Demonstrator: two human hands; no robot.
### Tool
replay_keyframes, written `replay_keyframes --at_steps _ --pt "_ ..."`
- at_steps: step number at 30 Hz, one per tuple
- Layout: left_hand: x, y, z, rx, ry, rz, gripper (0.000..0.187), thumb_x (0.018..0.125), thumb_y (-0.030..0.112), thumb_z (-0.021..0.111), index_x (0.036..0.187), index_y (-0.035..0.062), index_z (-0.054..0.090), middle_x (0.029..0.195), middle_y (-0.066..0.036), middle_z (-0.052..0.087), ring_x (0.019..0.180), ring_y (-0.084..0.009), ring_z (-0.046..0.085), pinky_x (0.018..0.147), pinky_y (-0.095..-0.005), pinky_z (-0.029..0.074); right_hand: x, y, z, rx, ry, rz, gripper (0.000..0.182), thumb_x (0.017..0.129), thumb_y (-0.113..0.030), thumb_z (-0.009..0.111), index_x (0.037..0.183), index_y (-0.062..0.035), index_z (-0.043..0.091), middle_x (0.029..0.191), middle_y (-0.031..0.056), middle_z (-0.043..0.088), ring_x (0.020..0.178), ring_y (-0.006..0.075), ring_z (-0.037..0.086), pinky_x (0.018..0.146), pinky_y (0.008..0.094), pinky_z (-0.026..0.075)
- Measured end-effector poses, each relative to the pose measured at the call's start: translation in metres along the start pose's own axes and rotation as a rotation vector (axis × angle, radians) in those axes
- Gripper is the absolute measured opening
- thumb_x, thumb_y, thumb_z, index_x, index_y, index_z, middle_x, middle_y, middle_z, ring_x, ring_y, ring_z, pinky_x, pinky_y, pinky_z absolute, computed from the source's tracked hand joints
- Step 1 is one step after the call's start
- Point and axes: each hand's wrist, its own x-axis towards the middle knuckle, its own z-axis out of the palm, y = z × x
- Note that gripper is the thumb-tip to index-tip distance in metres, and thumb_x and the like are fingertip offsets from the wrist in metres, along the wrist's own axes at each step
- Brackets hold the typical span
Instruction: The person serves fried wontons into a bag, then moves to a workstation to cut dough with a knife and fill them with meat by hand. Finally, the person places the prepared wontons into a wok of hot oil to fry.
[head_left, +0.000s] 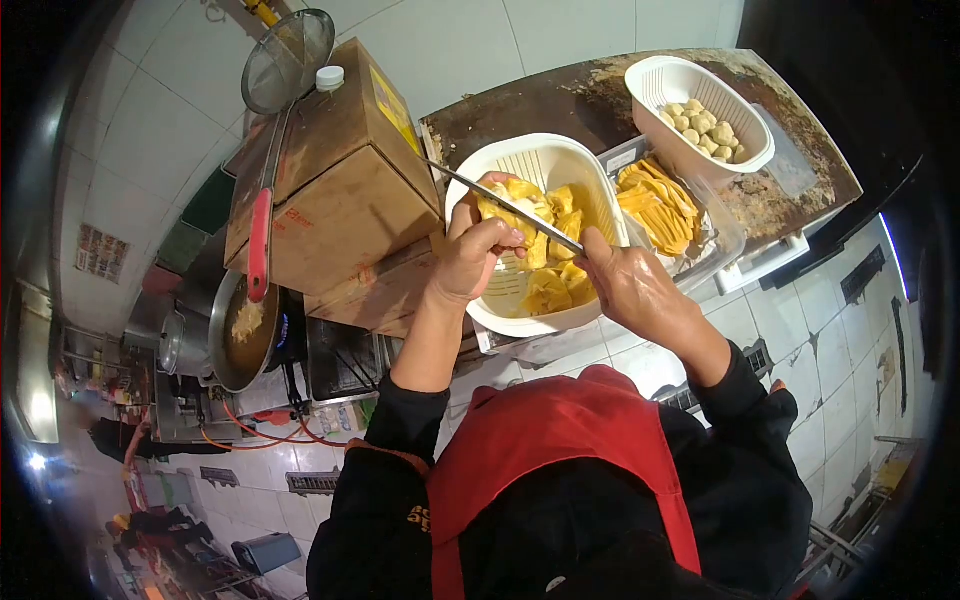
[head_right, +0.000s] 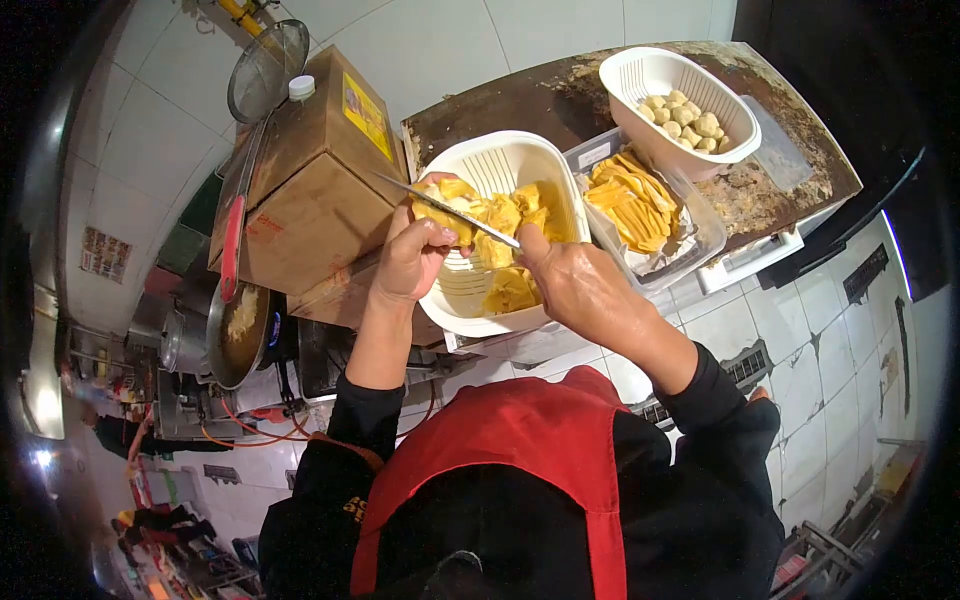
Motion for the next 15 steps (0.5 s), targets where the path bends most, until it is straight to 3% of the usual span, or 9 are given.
replay_keyframes --at_steps 3,5,7,13,15 --pt "-0.003 -0.003 0.004 -0.057 0.046 -0.004 0.048 0.062 0.005 0.045 0.109 -0.0013 0.041 0.090 -0.012 0.053 0.070 -0.0160 0.052 0.058 -0.0279 0.046 0.002 0.001 0.002 -0.010 -0.009 -0.006 0.017 0.081 -0.004 0.052 0.084 -0.0003 0.036 0.053 0.0212 0.047 0.051 0.0386 0.050 0.043 0.0426 0.036" --pt "-0.005 -0.005 0.004 -0.142 -0.010 -0.058 0.047 0.065 0.001 0.048 0.111 0.0020 0.041 0.085 -0.007 0.053 0.068 -0.0112 0.051 0.056 -0.0245 0.045 0.002 0.002 0.003 -0.014 -0.012 -0.009 0.016 0.081 -0.004 0.052 0.084 -0.0002 0.036 0.053 0.0211 0.046 0.050 0.0383 0.050 0.043 0.0426 0.036" --pt "-0.006 -0.013 0.003 -0.109 -0.012 -0.061 0.047 0.065 0.001 0.048 0.111 0.0021 0.041 0.085 -0.007 0.053 0.068 -0.0112 0.051 0.056 -0.0243 0.045 0.003 0.002 0.003 -0.059 -0.057 -0.003 0.018 0.078 -0.006 0.051 0.086 0.0000 0.037 0.053 0.0199 0.052 0.053 0.0362 0.056 0.046 0.0432 0.043" --pt "-0.005 -0.013 -0.001 -0.058 -0.005 -0.054 0.047 0.063 0.001 0.048 0.109 0.0025 0.041 0.085 -0.006 0.051 0.069 -0.0110 0.050 0.058 -0.0235 0.045 0.008 0.003 -0.006 0.009 -0.068 -0.074 0.017 0.077 -0.004 0.053 0.083 0.0001 0.038 0.052 0.0207 0.049 0.053 0.0381 0.054 0.046 0.0437 0.041" --pt "0.000 -0.011 -0.012 0.023 -0.029 0.063 0.048 0.061 -0.001 0.049 0.109 0.0026 0.041 0.088 -0.006 0.051 0.076 -0.0125 0.051 0.063 -0.0235 0.045 0.005 -0.002 -0.013 0.028 -0.047 -0.067 0.017 0.078 -0.004 0.053 0.083 0.0003 0.038 0.052 0.0210 0.049 0.053 0.0385 0.053 0.046 0.0439 0.040"
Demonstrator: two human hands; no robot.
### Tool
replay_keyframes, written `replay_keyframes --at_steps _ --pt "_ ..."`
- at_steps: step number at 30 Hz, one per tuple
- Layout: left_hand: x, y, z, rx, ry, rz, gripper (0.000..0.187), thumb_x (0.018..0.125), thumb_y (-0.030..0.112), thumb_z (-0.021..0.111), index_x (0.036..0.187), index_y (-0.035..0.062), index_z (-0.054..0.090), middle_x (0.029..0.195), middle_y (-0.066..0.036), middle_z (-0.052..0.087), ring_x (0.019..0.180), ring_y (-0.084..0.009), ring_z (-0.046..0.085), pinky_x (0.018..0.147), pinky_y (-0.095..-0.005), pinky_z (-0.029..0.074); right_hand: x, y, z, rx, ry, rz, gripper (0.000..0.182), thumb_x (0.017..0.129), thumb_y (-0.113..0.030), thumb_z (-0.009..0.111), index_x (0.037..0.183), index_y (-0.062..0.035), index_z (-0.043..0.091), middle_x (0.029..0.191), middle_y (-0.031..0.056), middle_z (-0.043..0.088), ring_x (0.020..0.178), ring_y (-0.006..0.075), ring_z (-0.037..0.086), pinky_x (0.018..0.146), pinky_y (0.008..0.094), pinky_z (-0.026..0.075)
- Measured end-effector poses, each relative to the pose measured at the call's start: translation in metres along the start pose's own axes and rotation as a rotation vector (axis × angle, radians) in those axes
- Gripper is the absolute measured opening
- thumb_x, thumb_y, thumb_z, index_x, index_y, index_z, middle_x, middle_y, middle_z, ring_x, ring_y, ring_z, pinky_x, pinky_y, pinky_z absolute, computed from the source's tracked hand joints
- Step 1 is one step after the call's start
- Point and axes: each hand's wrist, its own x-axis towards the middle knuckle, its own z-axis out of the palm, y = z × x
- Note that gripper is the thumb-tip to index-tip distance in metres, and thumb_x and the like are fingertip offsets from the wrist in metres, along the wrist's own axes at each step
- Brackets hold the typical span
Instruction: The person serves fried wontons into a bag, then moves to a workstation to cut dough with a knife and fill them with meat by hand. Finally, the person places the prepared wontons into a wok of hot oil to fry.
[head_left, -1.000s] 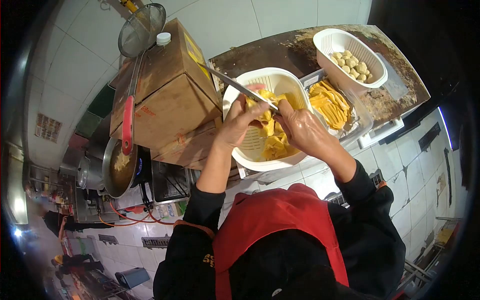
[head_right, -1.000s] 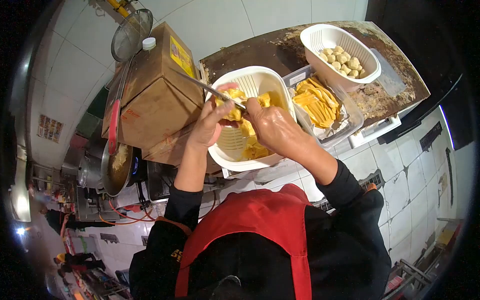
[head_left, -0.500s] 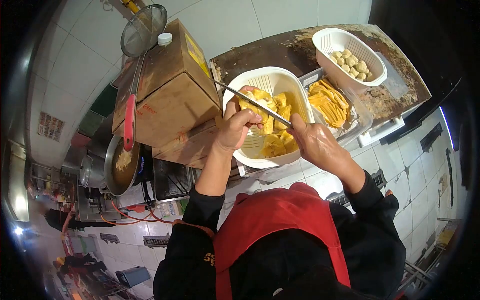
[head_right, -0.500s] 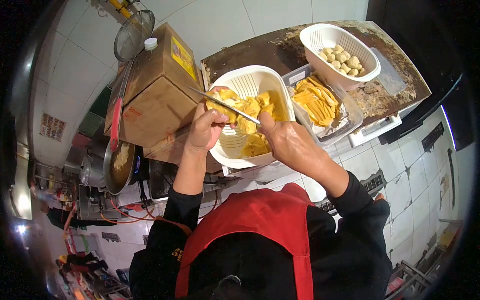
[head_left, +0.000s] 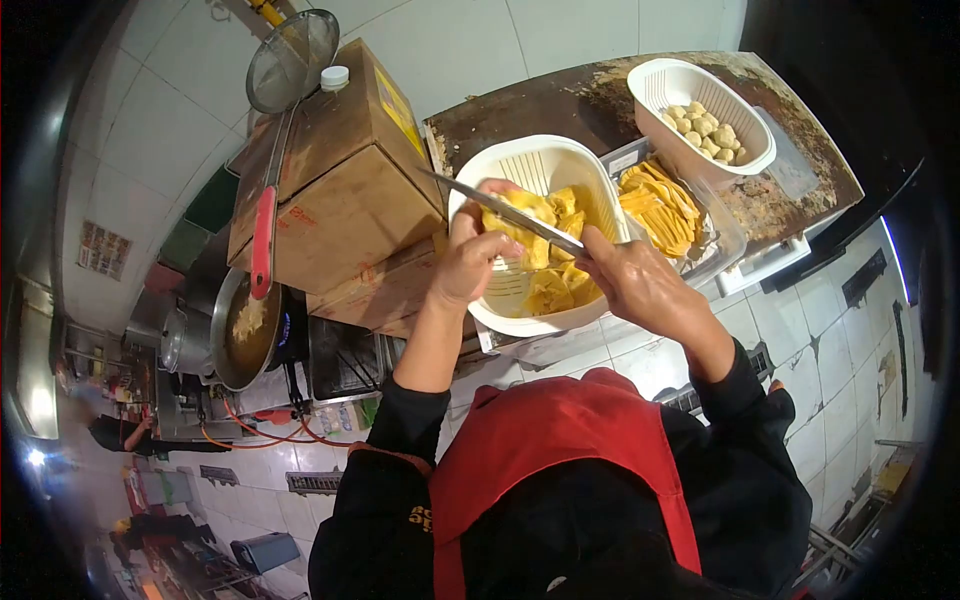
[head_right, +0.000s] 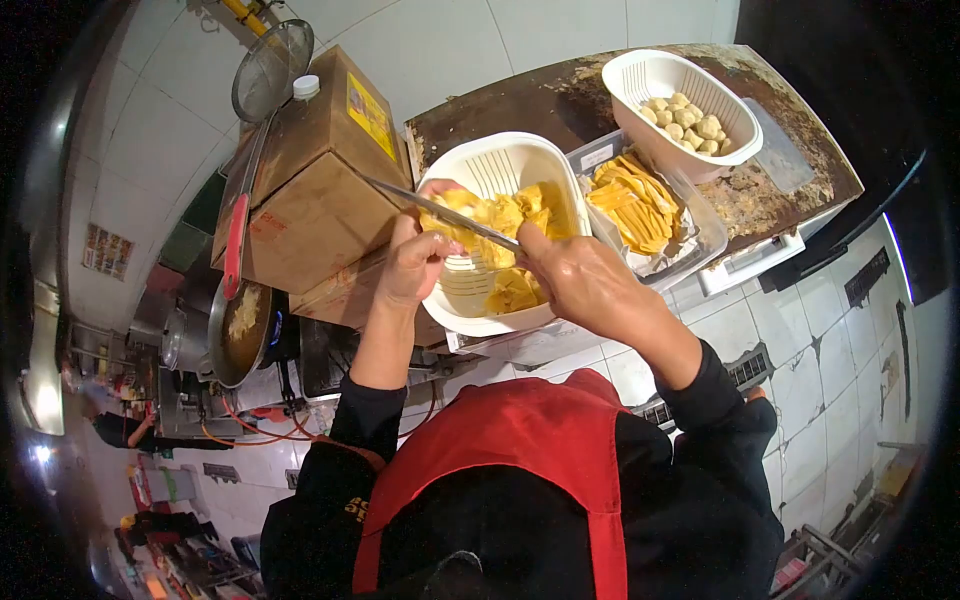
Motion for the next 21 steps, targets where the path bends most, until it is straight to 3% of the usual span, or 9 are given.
replay_keyframes --at_steps 1,3,5,7,8,11,12,16,21 --pt "0.001 0.000 -0.008 -0.001 0.075 0.016 0.049 0.061 -0.003 0.052 0.108 0.0034 0.041 0.092 -0.006 0.050 0.084 -0.0145 0.051 0.073 -0.0257 0.044 -0.003 -0.003 -0.003 0.019 0.023 0.012 0.017 0.078 -0.003 0.054 0.082 0.0004 0.038 0.052 0.0213 0.049 0.053 0.0390 0.052 0.046 0.0442 0.039" --pt "0.002 0.003 -0.015 -0.033 0.124 0.179 0.049 0.062 -0.003 0.049 0.110 0.0023 0.039 0.097 -0.010 0.051 0.087 -0.0174 0.052 0.071 -0.0258 0.044 -0.009 -0.005 -0.003 0.063 0.060 0.046 0.016 0.080 -0.004 0.052 0.082 0.0003 0.037 0.053 0.0214 0.049 0.053 0.0392 0.052 0.046 0.0444 0.038" --pt "0.000 0.009 -0.016 0.026 0.117 0.212 0.042 0.071 0.009 0.054 0.110 0.0041 0.039 0.098 -0.009 0.051 0.089 -0.0168 0.051 0.071 -0.0281 0.043 -0.015 -0.001 0.006 0.073 0.084 0.107 0.015 0.080 -0.003 0.052 0.082 0.0002 0.036 0.054 0.0212 0.049 0.054 0.0392 0.052 0.046 0.0443 0.038" --pt "0.003 0.011 -0.014 -0.208 0.129 0.271 0.041 0.079 0.028 0.053 0.110 0.0051 0.040 0.098 -0.008 0.051 0.090 -0.0162 0.051 0.072 -0.0294 0.041 -0.020 0.001 0.016 0.091 0.103 0.068 0.016 0.080 -0.002 0.052 0.082 0.0003 0.036 0.054 0.0213 0.049 0.054 0.0391 0.052 0.046 0.0443 0.038" --pt "0.004 0.012 -0.016 -0.131 0.147 0.287 0.040 0.086 0.039 0.042 0.108 0.0054 0.042 0.098 -0.008 0.051 0.089 -0.0157 0.051 0.073 -0.0294 0.041 -0.021 0.001 0.019 0.109 0.123 0.027 0.016 0.080 -0.002 0.052 0.082 0.0004 0.036 0.055 0.0214 0.049 0.054 0.0391 0.052 0.046 0.0444 0.038" --pt "0.008 0.006 -0.020 -0.090 0.288 0.263 0.033 0.089 0.033 0.037 0.104 0.0042 0.043 0.097 -0.009 0.051 0.089 -0.0152 0.051 0.074 -0.0300 0.042 -0.021 -0.004 0.020 0.152 0.046 0.065 0.015 0.081 -0.003 0.051 0.082 0.0009 0.036 0.054 0.0219 0.049 0.053 0.0390 0.052 0.046 0.0445 0.039" --pt "0.009 0.006 -0.018 -0.033 0.258 0.270 0.025 0.090 0.023 0.031 0.100 0.0035 0.044 0.095 -0.009 0.050 0.089 -0.0154 0.051 0.077 -0.0302 0.041 -0.021 -0.005 0.021 0.151 0.048 0.068 0.015 0.081 -0.003 0.051 0.082 0.0009 0.036 0.054 0.0219 0.049 0.053 0.0390 0.052 0.046 0.0445 0.039" --pt "0.010 -0.002 -0.013 -0.015 0.258 0.368 0.022 0.085 0.015 0.028 0.098 0.0040 0.042 0.096 -0.009 0.048 0.092 -0.0166 0.049 0.084 -0.0306 0.039 -0.012 -0.010 0.026 0.116 0.027 0.126 0.015 0.082 -0.005 0.050 0.084 0.0017 0.037 0.053 0.0222 0.050 0.051 0.0390 0.053 0.045 0.0449 0.041" --pt "0.010 0.003 -0.008 -0.036 0.287 0.386 0.025 0.085 0.017 0.028 0.102 0.0031 0.040 0.097 -0.010 0.048 0.094 -0.0184 0.049 0.087 -0.0321 0.037 0.002 -0.013 0.035 0.039 0.058 0.132 0.016 0.081 -0.005 0.050 0.087 0.0022 0.038 0.053 0.0221 0.051 0.051 0.0381 0.054 0.045 0.0448 0.042"
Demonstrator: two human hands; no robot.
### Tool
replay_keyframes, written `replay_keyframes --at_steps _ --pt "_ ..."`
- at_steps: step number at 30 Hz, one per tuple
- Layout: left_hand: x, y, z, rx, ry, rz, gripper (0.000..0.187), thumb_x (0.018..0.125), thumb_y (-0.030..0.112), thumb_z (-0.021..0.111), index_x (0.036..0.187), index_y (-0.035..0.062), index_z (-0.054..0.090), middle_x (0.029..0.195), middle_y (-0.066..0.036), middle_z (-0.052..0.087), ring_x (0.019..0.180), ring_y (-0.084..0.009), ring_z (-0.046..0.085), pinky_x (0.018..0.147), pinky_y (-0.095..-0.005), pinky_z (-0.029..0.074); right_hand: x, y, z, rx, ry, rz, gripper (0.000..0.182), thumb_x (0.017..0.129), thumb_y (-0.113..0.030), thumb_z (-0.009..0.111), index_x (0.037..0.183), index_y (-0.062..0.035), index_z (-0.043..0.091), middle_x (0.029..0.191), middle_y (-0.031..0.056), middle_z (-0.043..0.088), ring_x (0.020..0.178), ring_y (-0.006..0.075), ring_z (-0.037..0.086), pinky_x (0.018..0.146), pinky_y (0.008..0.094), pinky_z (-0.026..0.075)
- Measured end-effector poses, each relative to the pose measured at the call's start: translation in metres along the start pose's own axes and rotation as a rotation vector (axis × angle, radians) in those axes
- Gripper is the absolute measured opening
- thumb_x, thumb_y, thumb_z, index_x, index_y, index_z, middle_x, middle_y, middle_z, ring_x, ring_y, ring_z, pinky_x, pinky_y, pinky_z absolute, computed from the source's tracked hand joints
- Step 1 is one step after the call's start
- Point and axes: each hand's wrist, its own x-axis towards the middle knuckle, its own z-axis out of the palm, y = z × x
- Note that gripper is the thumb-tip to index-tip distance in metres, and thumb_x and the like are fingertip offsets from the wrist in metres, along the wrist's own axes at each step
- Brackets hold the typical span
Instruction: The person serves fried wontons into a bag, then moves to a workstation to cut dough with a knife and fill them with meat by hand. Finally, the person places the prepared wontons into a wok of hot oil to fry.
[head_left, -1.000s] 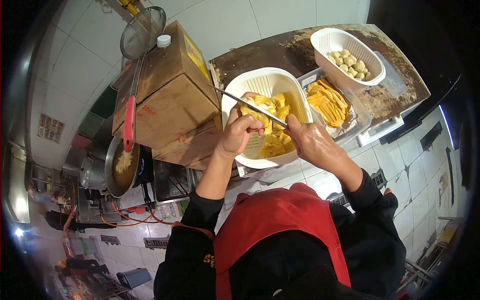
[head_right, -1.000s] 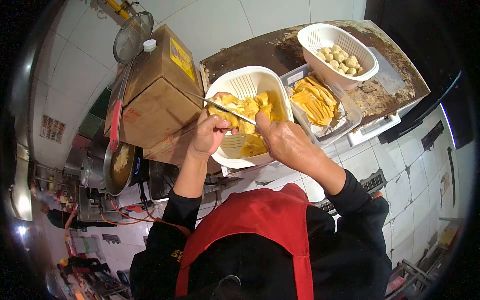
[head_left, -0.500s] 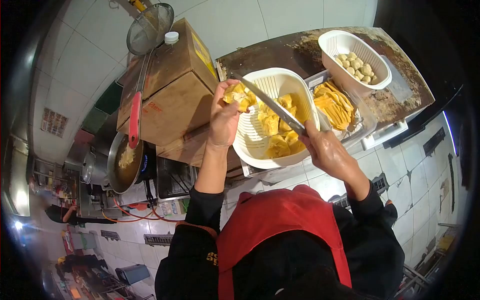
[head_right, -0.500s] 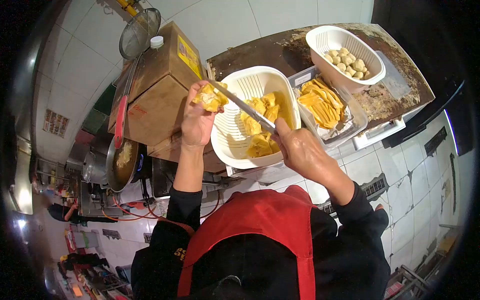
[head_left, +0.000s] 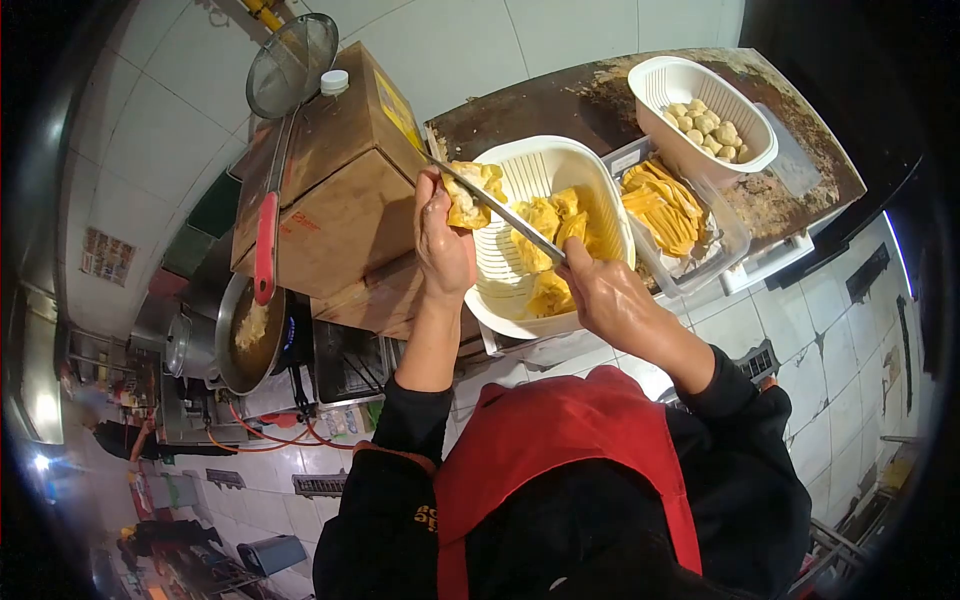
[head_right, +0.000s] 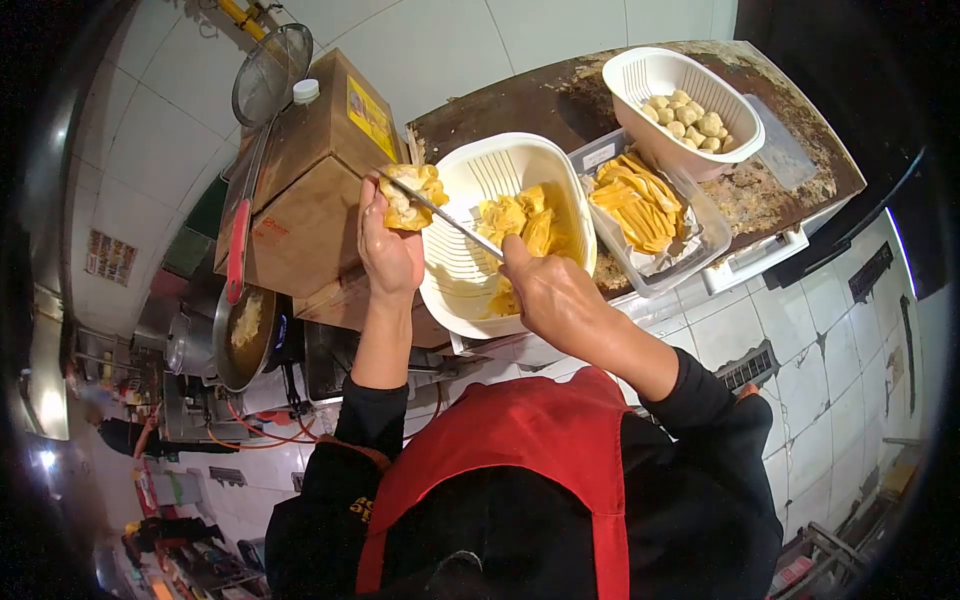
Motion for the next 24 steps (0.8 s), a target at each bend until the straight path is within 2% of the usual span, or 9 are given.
replay_keyframes --at_steps 6,9,11,14,18,20,21,22,24 --pt "-0.006 0.006 0.007 -0.023 0.026 -0.032 0.030 0.084 0.018 0.030 0.109 0.0031 0.040 0.104 -0.011 0.048 0.099 -0.0198 0.048 0.090 -0.0334 0.036 0.018 -0.001 0.010 0.092 0.043 -0.043 0.015 0.083 -0.005 0.049 0.086 0.0011 0.035 0.055 0.0233 0.049 0.052 0.0396 0.052 0.045 0.0454 0.038" --pt "-0.007 -0.002 -0.002 -0.079 -0.034 -0.028 0.033 0.085 0.019 0.031 0.113 0.0035 0.040 0.109 -0.012 0.048 0.102 -0.0208 0.047 0.092 -0.0346 0.035 0.027 -0.004 0.012 0.079 0.057 -0.065 0.015 0.083 -0.004 0.049 0.086 0.0013 0.035 0.054 0.0233 0.049 0.052 0.0393 0.052 0.045 0.0455 0.038" --pt "-0.013 -0.001 0.011 -0.269 0.145 -0.095 0.035 0.086 0.023 0.031 0.114 0.0043 0.042 0.111 -0.012 0.049 0.104 -0.0219 0.047 0.092 -0.0353 0.035 0.032 -0.007 0.011 0.028 0.093 -0.108 0.015 0.077 -0.001 0.048 0.086 0.0036 0.038 0.052 0.0221 0.051 0.052 0.0371 0.056 0.045 0.0435 0.043" --pt "-0.018 0.001 0.019 -0.377 0.215 -0.174 0.036 0.087 0.026 0.030 0.113 0.0042 0.044 0.110 -0.012 0.051 0.104 -0.0228 0.048 0.090 -0.0357 0.037 0.038 -0.012 0.009 -0.005 0.107 -0.104 0.015 0.075 0.001 0.048 0.086 0.0032 0.037 0.052 0.0220 0.051 0.052 0.0373 0.055 0.045 0.0439 0.043" --pt "-0.016 0.002 0.020 -0.338 0.245 -0.206 0.039 0.088 0.032 0.031 0.112 0.0040 0.044 0.108 -0.011 0.052 0.102 -0.0219 0.050 0.086 -0.0365 0.040 0.041 -0.009 0.006 -0.020 0.120 -0.110 0.014 0.076 -0.002 0.049 0.084 0.0027 0.038 0.052 0.0224 0.051 0.052 0.0380 0.055 0.045 0.0445 0.043" --pt "-0.010 0.009 0.005 -0.274 0.020 -0.207 0.043 0.086 0.038 0.037 0.111 0.0031 0.044 0.106 -0.010 0.053 0.104 -0.0206 0.049 0.082 -0.0359 0.042 0.040 -0.004 -0.003 0.012 0.096 -0.129 0.015 0.078 -0.004 0.051 0.084 0.0021 0.039 0.052 0.0225 0.051 0.052 0.0390 0.054 0.044 0.0447 0.042" --pt "-0.009 0.013 0.005 -0.155 -0.048 -0.165 0.042 0.082 0.035 0.049 0.108 0.0020 0.045 0.100 -0.011 0.054 0.092 -0.0198 0.055 0.072 -0.0329 0.045 0.039 -0.003 -0.011 0.056 0.075 -0.139 0.016 0.079 -0.006 0.052 0.085 0.0016 0.040 0.053 0.0229 0.050 0.052 0.0399 0.053 0.045 0.0454 0.040" --pt "-0.008 0.019 0.003 -0.159 -0.052 -0.172 0.042 0.082 0.035 0.049 0.108 0.0020 0.045 0.100 -0.011 0.054 0.092 -0.0198 0.055 0.072 -0.0329 0.045 0.039 -0.002 -0.014 0.054 0.075 -0.131 0.016 0.079 -0.006 0.052 0.085 0.0016 0.040 0.053 0.0229 0.050 0.052 0.0399 0.053 0.045 0.0454 0.040" --pt "-0.007 0.027 -0.002 0.076 -0.216 -0.498 0.033 0.080 0.023 0.058 0.105 0.0034 0.047 0.093 -0.006 0.053 0.076 -0.0120 0.055 0.060 -0.0256 0.049 0.035 0.001 -0.020 0.130 -0.055 -0.123 0.015 0.080 -0.007 0.052 0.085 0.0015 0.040 0.055 0.0232 0.051 0.055 0.0403 0.054 0.048 0.0461 0.040"
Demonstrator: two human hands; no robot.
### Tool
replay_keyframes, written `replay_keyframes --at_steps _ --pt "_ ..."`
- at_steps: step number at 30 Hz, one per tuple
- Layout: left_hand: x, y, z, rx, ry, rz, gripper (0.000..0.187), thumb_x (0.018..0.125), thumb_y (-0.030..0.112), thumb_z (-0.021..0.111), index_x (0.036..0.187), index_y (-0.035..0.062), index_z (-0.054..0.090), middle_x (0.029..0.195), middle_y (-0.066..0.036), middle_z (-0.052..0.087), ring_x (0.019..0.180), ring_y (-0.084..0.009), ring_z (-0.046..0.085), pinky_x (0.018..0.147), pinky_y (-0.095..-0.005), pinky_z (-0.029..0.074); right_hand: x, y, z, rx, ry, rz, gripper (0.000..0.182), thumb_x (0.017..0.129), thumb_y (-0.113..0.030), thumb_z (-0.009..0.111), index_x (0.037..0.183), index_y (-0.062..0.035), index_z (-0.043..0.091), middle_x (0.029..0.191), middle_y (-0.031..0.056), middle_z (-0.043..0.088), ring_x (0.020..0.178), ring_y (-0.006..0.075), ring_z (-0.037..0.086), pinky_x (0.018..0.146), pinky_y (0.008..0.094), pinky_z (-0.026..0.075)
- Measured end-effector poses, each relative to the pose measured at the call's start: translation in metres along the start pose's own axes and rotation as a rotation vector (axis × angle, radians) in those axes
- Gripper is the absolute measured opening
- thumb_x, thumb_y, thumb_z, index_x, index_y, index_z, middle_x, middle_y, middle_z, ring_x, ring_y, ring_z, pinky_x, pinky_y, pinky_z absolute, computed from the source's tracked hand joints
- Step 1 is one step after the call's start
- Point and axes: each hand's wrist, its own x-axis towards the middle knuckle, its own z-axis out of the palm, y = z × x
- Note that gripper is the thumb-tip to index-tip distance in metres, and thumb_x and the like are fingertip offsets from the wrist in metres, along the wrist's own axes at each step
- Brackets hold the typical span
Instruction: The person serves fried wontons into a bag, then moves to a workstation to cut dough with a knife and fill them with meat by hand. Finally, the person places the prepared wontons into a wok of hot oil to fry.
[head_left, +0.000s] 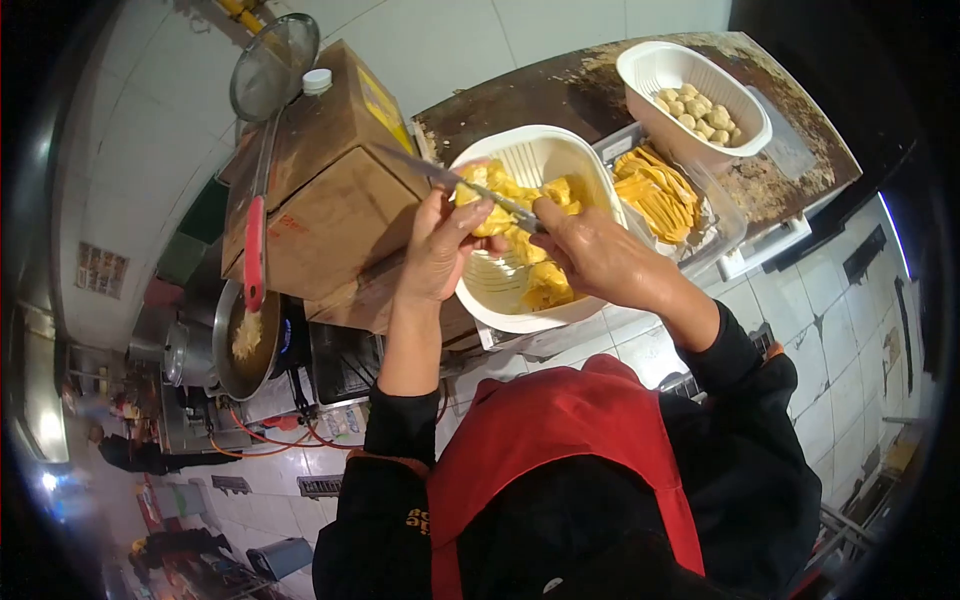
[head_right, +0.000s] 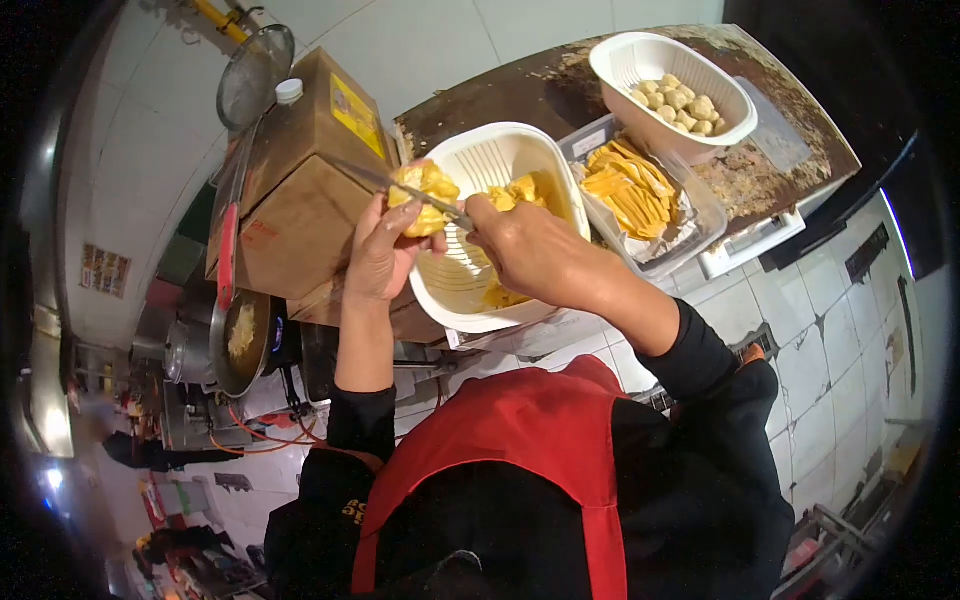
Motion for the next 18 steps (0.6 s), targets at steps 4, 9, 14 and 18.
replay_keyframes --at_steps 4,9,14,18 --pt "-0.001 -0.004 0.000 0.087 0.078 0.020 0.031 0.076 0.010 0.058 0.103 -0.0005 0.049 0.090 -0.005 0.054 0.074 -0.0099 0.054 0.061 -0.0224 0.048 -0.006 0.005 -0.002 0.057 -0.094 0.048 0.016 0.081 -0.007 0.051 0.086 0.0023 0.040 0.059 0.0240 0.052 0.059 0.0405 0.054 0.052 0.0470 0.040" --pt "0.000 -0.030 -0.032 0.074 0.166 -0.084 0.028 0.078 0.011 0.048 0.104 -0.0007 0.047 0.092 -0.007 0.055 0.078 -0.0112 0.053 0.061 -0.0244 0.043 0.007 0.028 0.008 -0.156 0.014 0.245 0.018 0.071 -0.002 0.052 0.086 0.0028 0.043 0.065 0.0240 0.056 0.061 0.0404 0.056 0.057 0.0443 0.045" --pt "-0.004 -0.032 -0.013 -0.095 0.190 -0.078 0.025 0.085 0.018 0.046 0.101 -0.0015 0.049 0.090 -0.013 0.056 0.073 -0.0188 0.054 0.060 -0.0293 0.044 0.023 0.061 0.040 -0.412 -0.079 0.332 0.026 0.072 -0.008 0.052 0.095 0.0038 0.048 0.075 0.0211 0.059 0.074 0.0366 0.059 0.067 0.0402 0.048" --pt "-0.013 -0.024 -0.006 -0.071 0.131 -0.157 0.038 0.086 0.018 0.048 0.116 -0.0044 0.043 0.096 -0.014 0.055 0.075 -0.0206 0.055 0.064 -0.0303 0.046 0.025 0.070 0.013 -0.355 -0.136 0.305 0.031 0.072 -0.010 0.055 0.102 -0.0034 0.053 0.087 0.0192 0.058 0.086 0.0341 0.056 0.072 0.0407 0.046"
